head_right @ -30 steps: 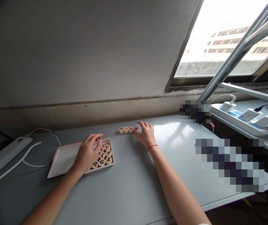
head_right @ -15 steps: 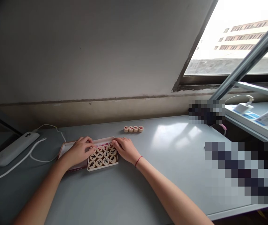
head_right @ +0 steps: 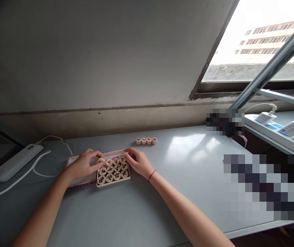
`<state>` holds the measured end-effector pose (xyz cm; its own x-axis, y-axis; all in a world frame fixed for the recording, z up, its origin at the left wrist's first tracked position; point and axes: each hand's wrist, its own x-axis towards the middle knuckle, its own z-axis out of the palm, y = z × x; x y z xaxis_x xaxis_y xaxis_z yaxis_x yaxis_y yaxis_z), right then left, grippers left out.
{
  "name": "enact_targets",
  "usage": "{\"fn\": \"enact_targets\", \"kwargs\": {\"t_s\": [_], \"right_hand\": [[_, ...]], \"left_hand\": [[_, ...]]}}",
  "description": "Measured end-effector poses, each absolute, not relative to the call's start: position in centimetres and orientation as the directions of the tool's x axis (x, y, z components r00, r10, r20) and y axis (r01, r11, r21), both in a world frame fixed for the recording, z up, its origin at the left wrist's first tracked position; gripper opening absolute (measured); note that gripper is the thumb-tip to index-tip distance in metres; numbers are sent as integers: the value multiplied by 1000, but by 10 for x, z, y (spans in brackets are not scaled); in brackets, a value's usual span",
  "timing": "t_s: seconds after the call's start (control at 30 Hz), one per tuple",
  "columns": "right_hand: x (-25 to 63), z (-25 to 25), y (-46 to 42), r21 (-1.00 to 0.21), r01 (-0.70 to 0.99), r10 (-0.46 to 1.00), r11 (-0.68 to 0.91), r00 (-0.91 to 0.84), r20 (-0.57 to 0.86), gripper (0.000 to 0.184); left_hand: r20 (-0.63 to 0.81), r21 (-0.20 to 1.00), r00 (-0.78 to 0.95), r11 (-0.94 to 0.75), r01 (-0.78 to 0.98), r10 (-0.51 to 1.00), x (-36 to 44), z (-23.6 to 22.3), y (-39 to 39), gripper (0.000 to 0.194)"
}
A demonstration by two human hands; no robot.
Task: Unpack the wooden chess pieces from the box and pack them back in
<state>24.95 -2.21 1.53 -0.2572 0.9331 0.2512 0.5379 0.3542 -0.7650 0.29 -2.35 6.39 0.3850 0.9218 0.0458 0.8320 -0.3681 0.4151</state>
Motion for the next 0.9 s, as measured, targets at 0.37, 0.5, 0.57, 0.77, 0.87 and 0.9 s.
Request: {"fn": "enact_targets", "kwargs": {"t_s": [0.37, 0.5, 0.57, 0.77, 0.87, 0.9], "right_hand": [[232, 40, -44, -549, 494, 727, 674, -312, 612, 28], [224, 42, -53, -569, 460, 724, 682, -315, 613, 21], [224, 40, -55, -656, 419, 775, 628, -270, 571, 21], [245, 28, -39, -880, 272, 920, 391, -131, 369, 17], [265, 16, -22, -888, 346, 943, 303, 24, 331, 22], [271, 12, -17, -877, 396, 947, 274, 49, 318, 23]], "left_hand": [[109, 743, 386, -333, 580, 916, 24, 71, -32, 20], [61, 882, 400, -237, 407, 914, 45, 66, -41, 26], [32, 926, 360, -163, 341, 932, 51, 60, -43, 28], [82, 919, 258, -174, 354, 963, 54, 50, -41, 27], [154, 879, 171, -214, 425, 973, 48, 48, -36, 24], [163, 878, 149, -213, 429, 975, 47, 48, -35, 26]]}}
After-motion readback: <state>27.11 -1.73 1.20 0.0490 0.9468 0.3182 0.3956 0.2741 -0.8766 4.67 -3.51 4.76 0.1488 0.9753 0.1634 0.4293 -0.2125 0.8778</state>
